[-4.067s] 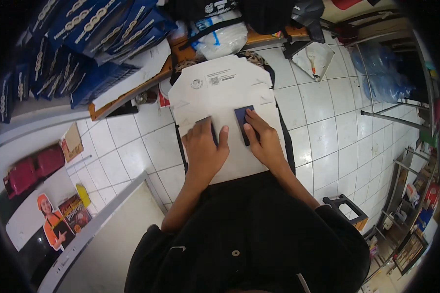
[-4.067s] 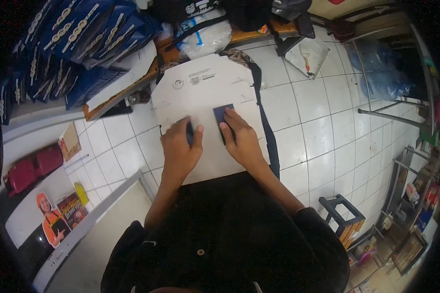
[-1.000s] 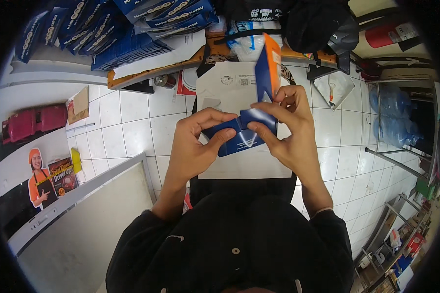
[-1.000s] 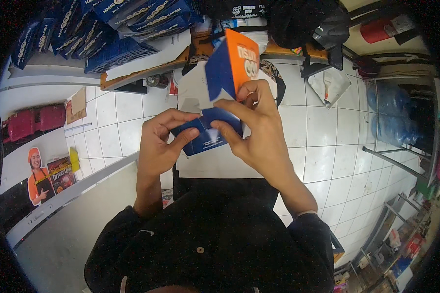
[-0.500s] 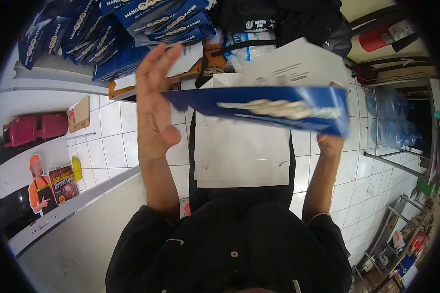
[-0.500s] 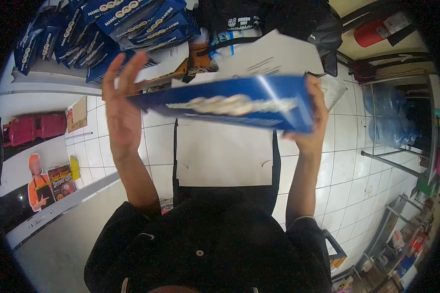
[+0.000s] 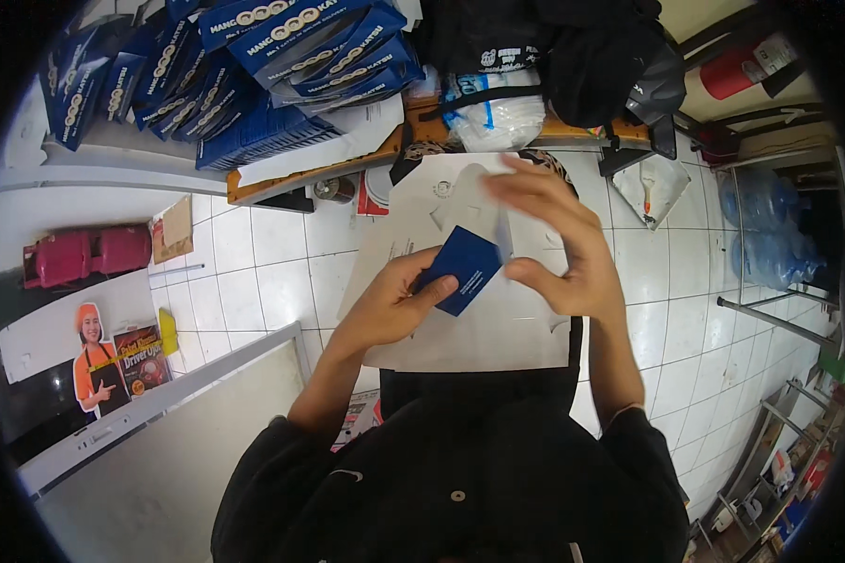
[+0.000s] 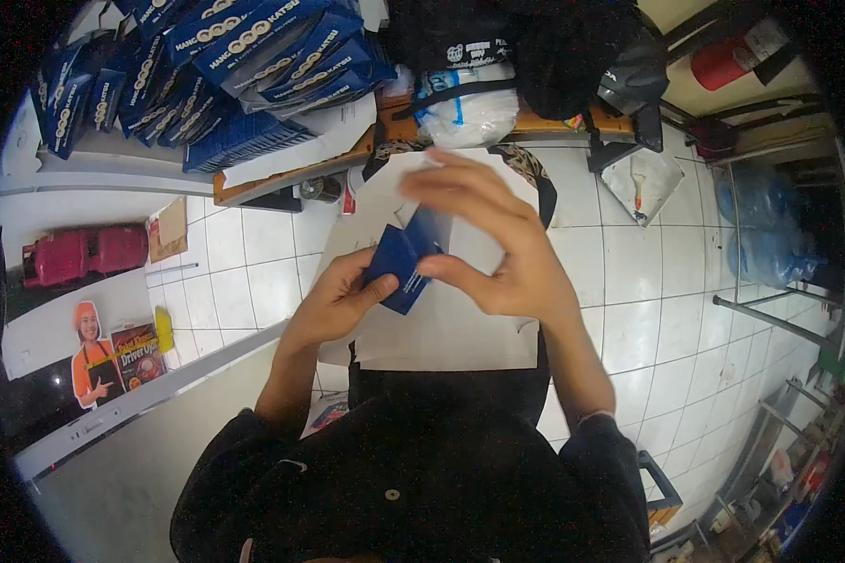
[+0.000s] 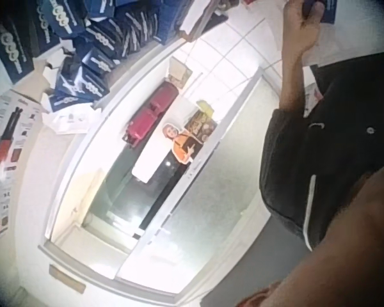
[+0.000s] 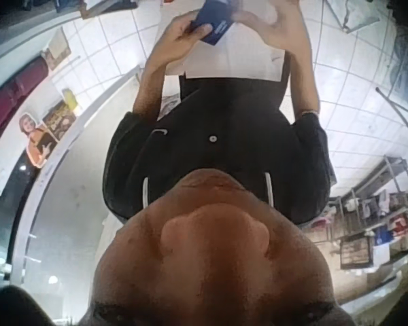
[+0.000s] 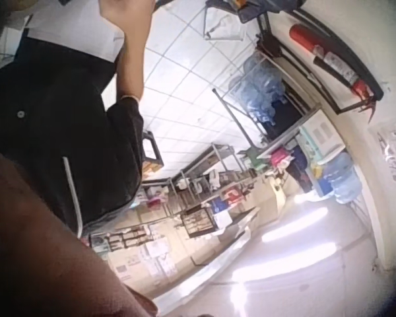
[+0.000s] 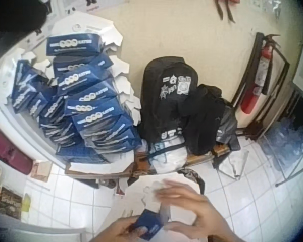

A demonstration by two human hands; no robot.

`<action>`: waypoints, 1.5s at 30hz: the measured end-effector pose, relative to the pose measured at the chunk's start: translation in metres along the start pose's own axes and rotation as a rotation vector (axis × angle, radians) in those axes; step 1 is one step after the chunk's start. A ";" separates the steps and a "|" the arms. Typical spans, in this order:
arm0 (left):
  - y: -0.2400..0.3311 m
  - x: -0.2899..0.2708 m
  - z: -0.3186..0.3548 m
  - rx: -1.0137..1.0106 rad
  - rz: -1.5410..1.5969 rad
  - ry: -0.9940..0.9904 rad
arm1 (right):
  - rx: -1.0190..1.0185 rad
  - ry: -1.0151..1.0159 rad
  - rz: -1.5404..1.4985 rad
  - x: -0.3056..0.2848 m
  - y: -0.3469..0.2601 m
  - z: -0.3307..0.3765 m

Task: The person assembles cardboard food boxes by hand by picking up flat box templates from a stack, folding along the pre-scored lines to form the box shape, and placing the finished boxes into a large stack.

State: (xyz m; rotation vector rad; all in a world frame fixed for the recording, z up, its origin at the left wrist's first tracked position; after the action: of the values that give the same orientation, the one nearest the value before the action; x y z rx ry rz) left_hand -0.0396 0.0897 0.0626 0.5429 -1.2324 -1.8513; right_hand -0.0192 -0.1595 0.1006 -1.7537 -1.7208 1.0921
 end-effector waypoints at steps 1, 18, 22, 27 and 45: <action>0.000 0.000 -0.001 0.000 0.002 -0.007 | -0.033 -0.133 0.038 0.000 -0.003 -0.005; 0.014 -0.007 0.006 -0.062 0.224 0.119 | 0.117 -0.114 0.369 0.043 -0.021 0.001; 0.025 -0.011 0.006 -0.097 0.180 0.140 | 0.127 -0.091 0.362 0.044 -0.023 0.004; 0.046 -0.015 0.000 -0.072 0.058 0.039 | 0.154 -0.114 0.324 0.041 -0.029 0.007; 0.095 0.013 0.032 0.239 -0.628 0.357 | 0.435 -0.061 0.095 0.037 -0.027 0.044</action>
State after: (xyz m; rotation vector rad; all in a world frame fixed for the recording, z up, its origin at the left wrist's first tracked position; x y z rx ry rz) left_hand -0.0327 0.0799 0.1628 1.4595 -1.1144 -1.9810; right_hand -0.0733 -0.1291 0.0872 -1.5483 -1.3131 1.4469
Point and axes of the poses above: each hand's wrist, its own z-axis away from the middle knuckle, its own x-axis out of the palm, y = z × x, the point moved 1 cm from there along -z, towards the middle knuckle, and after that the axes turned 6 degrees about -x, right-handed, at the moved point
